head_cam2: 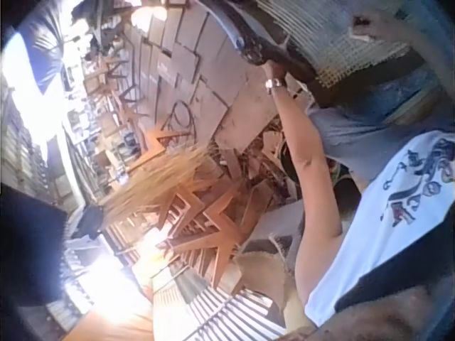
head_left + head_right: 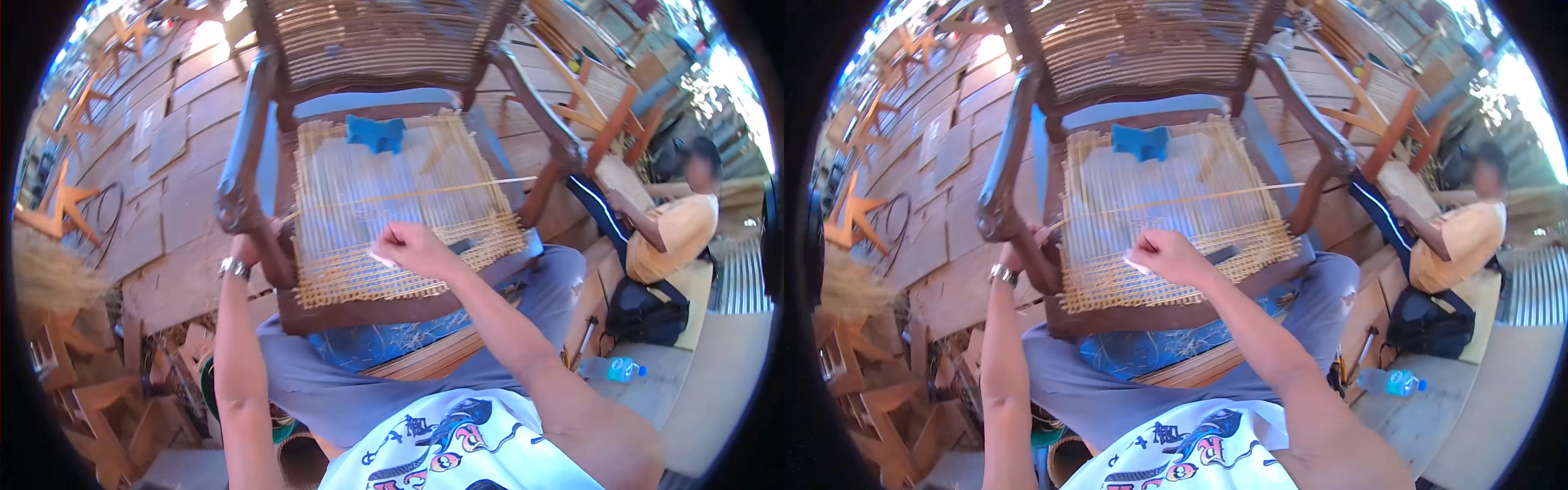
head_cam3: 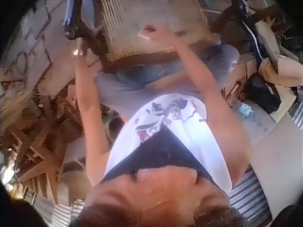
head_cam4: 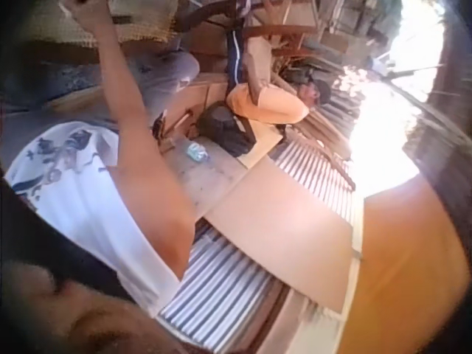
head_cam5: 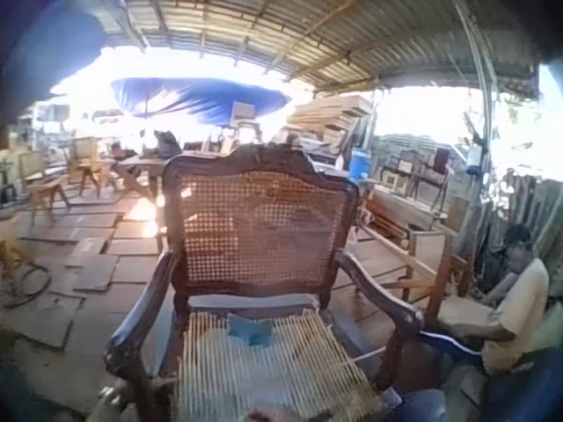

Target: Weaving cane or rattan strips onto a wooden chair frame to repair the seat.

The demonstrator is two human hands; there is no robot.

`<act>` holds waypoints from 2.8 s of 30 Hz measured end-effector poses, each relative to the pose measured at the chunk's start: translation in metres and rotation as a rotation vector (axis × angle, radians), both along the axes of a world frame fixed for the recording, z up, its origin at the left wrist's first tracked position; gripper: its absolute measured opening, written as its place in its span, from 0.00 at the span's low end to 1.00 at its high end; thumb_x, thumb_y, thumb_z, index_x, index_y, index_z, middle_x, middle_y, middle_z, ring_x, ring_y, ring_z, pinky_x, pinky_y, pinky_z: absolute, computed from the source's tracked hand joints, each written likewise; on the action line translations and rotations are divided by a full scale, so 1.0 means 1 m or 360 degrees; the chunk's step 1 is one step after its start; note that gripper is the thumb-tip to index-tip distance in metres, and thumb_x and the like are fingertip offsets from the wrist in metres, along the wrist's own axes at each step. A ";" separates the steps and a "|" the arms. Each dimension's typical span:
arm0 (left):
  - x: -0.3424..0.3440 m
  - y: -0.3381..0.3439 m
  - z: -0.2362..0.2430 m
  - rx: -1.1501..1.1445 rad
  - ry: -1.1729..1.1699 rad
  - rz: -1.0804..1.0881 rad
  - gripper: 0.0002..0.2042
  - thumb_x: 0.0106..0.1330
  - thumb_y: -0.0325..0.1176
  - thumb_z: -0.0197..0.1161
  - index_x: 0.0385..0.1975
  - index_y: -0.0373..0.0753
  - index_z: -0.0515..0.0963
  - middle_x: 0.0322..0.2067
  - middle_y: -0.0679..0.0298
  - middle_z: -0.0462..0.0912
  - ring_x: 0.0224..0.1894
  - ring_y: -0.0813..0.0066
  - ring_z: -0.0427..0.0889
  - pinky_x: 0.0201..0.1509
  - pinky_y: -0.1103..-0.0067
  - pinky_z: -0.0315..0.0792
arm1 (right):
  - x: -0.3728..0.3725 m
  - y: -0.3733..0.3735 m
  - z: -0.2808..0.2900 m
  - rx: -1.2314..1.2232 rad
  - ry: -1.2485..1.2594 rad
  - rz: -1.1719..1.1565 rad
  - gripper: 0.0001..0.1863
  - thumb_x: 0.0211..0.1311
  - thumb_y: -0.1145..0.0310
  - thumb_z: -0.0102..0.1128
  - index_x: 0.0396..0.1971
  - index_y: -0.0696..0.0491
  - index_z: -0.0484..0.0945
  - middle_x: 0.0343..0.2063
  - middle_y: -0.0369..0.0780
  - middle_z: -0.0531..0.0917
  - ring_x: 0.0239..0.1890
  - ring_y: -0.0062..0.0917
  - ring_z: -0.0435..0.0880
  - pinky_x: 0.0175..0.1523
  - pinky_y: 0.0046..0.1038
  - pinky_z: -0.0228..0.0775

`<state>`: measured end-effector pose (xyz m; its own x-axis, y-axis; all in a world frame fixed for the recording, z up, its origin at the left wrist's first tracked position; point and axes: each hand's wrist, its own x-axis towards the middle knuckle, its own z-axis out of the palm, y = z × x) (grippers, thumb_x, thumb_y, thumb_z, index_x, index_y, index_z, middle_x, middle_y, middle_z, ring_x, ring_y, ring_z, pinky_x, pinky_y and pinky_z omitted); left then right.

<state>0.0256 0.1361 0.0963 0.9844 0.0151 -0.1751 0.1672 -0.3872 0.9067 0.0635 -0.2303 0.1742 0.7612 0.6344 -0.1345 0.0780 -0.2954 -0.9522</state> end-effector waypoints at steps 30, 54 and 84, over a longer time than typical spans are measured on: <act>0.016 0.030 -0.002 -0.0065 0.0744 0.0230 0.15 0.62 0.47 0.66 0.29 0.39 0.81 0.20 0.74 0.76 0.22 0.85 0.69 0.25 0.83 0.63 | -0.160 -0.563 -0.110 -0.1916 0.0180 -0.0601 0.15 0.55 0.68 0.65 0.42 0.56 0.81 0.32 0.46 0.84 0.34 0.31 0.83 0.42 0.31 0.75; 0.006 -0.028 0.053 0.0024 0.0776 0.0448 0.19 0.64 0.50 0.63 0.26 0.36 0.79 0.17 0.70 0.77 0.18 0.84 0.72 0.21 0.84 0.66 | 0.230 -0.296 -0.066 -0.1099 -0.0833 -0.0096 0.10 0.60 0.64 0.60 0.33 0.56 0.80 0.25 0.46 0.81 0.28 0.32 0.82 0.35 0.34 0.71; -0.034 0.060 -0.063 0.0486 0.0192 0.0088 0.12 0.61 0.40 0.69 0.35 0.37 0.80 0.31 0.70 0.82 0.34 0.82 0.77 0.40 0.79 0.74 | 0.243 -0.463 -0.093 -0.1853 -0.0508 -0.0838 0.17 0.62 0.64 0.53 0.44 0.59 0.79 0.46 0.54 0.79 0.53 0.47 0.76 0.57 0.40 0.66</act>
<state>-0.0088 0.1964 0.0330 0.9532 0.1377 -0.2693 0.2945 -0.6252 0.7228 0.3069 -0.6930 0.0814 0.9798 -0.1101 -0.1667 -0.1252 -0.9887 -0.0830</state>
